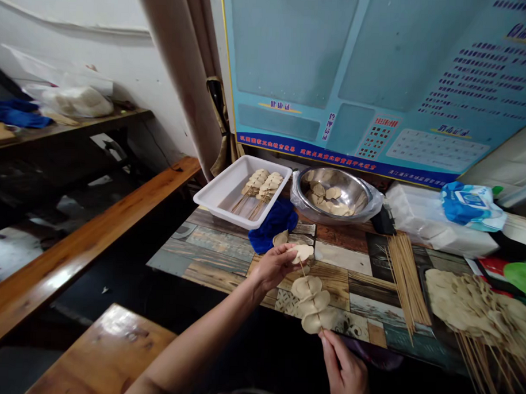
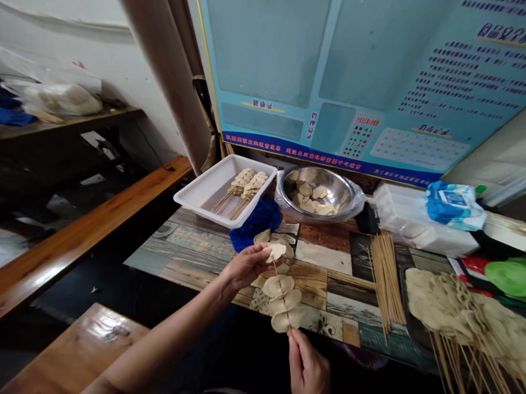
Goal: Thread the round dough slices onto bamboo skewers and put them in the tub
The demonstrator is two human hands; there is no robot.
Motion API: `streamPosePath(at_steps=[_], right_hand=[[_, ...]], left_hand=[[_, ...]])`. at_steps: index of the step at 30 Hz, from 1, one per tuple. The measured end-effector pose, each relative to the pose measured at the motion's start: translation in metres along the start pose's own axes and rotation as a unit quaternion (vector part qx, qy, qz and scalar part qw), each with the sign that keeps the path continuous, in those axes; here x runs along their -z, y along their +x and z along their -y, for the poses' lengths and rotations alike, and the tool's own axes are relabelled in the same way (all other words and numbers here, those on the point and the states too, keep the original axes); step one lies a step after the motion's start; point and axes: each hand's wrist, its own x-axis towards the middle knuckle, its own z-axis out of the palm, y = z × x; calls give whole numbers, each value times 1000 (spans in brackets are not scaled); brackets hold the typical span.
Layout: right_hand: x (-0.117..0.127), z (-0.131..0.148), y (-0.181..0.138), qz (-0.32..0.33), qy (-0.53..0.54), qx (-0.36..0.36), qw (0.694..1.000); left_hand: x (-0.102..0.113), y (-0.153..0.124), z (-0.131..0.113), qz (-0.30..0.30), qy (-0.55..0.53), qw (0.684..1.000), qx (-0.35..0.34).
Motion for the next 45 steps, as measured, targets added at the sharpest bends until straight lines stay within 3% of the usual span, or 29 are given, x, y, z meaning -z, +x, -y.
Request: streamPosePath(at_steps=[11,24,29,33,37,41,45], right_hand=[[-10,4,1,-24,-73,-3,997],[-18,1,0,5,-29,-28,999],[-18,5,-2,30,39,-83,995],[-17,11,0,60,120,-183,974],[-24,17,11,27,187,-256,948],[-42,25,27,-42,226,-274,934],[-62,28,35,-106,268,-291,912]], left_hand=[[-4,-2,21,-52,57,986,-146],[-1,-18,22,-16,74,997,13],[6,-13,23,-23,55,998,-11],[9,-17,19,-54,51,997,-21],[7,-41,25,-80,107,988,-80],[0,-61,42,-33,229,971,-64],[-8,-65,47,-33,243,967,-66]])
